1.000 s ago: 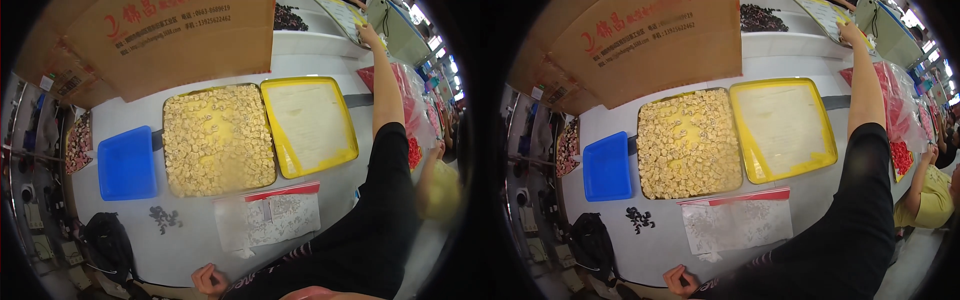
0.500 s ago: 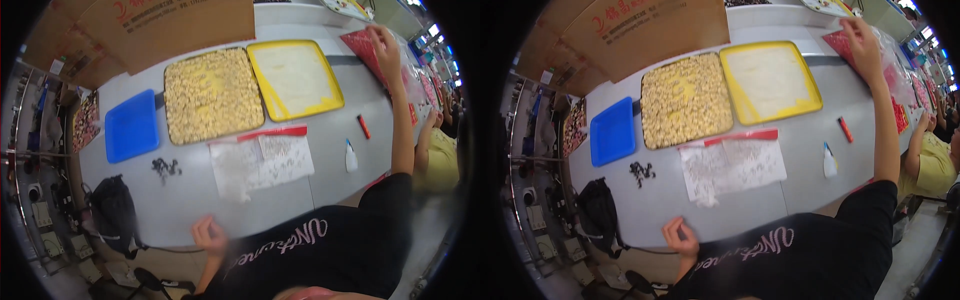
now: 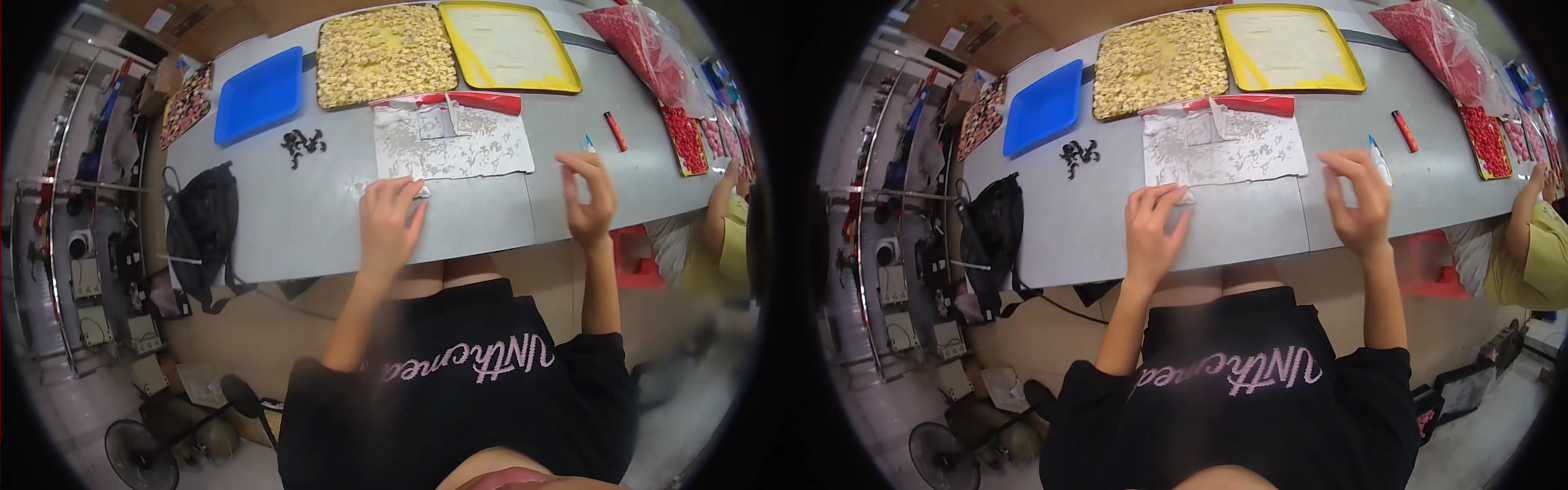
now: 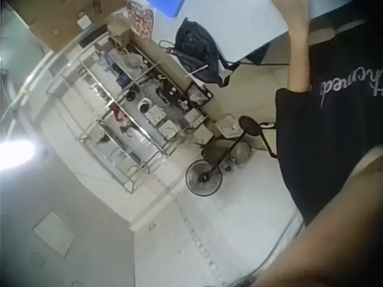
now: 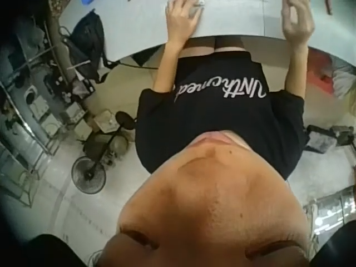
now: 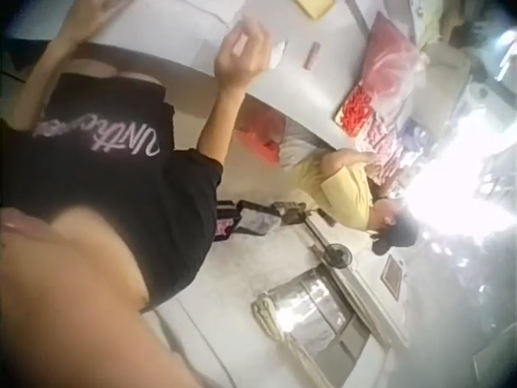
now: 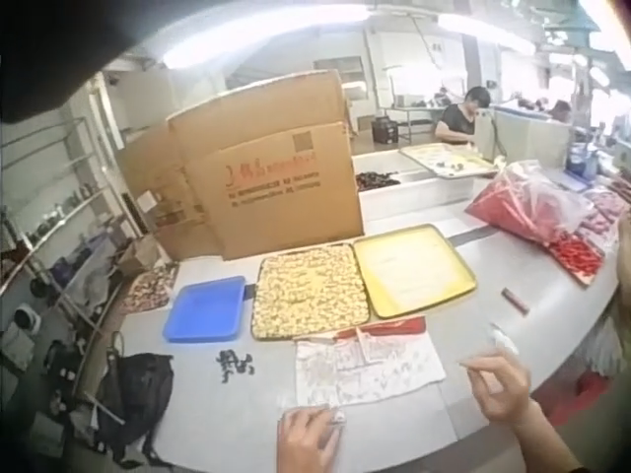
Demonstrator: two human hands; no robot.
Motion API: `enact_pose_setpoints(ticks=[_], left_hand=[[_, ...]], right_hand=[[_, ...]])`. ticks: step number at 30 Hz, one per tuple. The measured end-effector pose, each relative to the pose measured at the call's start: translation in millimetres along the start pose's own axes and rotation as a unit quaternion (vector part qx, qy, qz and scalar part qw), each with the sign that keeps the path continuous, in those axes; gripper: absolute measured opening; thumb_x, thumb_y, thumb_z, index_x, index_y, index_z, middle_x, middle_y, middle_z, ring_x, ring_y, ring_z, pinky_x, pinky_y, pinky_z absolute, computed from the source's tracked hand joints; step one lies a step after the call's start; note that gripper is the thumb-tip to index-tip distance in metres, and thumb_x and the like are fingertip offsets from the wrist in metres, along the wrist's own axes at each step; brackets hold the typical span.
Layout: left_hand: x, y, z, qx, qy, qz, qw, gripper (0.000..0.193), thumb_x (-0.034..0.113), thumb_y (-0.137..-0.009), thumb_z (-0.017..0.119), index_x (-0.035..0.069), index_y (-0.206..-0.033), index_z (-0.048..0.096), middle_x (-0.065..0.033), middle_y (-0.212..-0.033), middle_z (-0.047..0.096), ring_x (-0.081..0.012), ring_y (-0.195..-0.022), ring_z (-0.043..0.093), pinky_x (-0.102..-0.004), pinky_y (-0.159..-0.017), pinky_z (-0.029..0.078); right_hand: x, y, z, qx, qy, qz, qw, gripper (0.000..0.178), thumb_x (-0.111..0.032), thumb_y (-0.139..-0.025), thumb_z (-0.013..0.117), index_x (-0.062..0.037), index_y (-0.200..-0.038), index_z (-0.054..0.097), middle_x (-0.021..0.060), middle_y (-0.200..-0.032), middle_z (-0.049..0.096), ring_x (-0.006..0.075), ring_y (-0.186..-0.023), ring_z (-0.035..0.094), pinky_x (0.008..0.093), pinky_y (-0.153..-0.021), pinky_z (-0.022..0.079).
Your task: Assembling and finishing small toy figurines using glue and a small scraping tool.
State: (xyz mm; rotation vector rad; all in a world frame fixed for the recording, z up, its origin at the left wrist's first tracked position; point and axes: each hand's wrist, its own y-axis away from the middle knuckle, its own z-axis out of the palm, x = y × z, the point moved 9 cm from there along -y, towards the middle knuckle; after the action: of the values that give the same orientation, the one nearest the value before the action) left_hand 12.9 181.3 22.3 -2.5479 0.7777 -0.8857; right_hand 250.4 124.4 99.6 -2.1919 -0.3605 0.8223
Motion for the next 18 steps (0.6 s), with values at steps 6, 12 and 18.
enact_pose_setpoints(ticks=[6,12,18], left_hand=[[-12.7,6.2,-9.8,0.03,0.004,-0.017,0.999,0.017,0.008,-0.073,0.065,0.007,-0.09,0.062,-0.006,-0.085,0.055,-0.0244,-0.083,0.052,-0.036,-0.074,0.04],[-69.2,20.0,-64.2,0.139,-0.102,-0.085,0.981,0.014,0.009,-0.073,0.063,0.008,-0.088,0.064,-0.0063,-0.085,0.056,-0.0252,-0.083,0.051,-0.0353,-0.075,0.041],[-99.6,37.1,-82.1,0.177,-0.114,-0.13,0.969,0.014,0.01,-0.073,0.064,0.008,-0.087,0.065,-0.0059,-0.088,0.057,-0.0252,-0.085,0.051,-0.0352,-0.076,0.04]], right_hand=[[-94.4,-14.0,-122.9,0.129,0.156,-0.327,0.923,0.051,-0.037,-0.093,0.034,0.0113,-0.102,0.049,0.027,-0.091,0.057,0.0248,-0.069,0.057,0.0345,-0.067,0.051],[-120.7,-14.6,-160.0,0.129,0.11,-0.409,0.897,0.048,-0.035,-0.092,0.036,0.0099,-0.106,0.046,0.025,-0.098,0.052,0.0241,-0.077,0.052,0.0344,-0.072,0.047],[-152.9,-18.8,-186.1,0.134,0.089,-0.483,0.861,0.046,-0.034,-0.091,0.039,0.0083,-0.111,0.043,0.0226,-0.106,0.047,0.0233,-0.086,0.046,0.0343,-0.078,0.043]])
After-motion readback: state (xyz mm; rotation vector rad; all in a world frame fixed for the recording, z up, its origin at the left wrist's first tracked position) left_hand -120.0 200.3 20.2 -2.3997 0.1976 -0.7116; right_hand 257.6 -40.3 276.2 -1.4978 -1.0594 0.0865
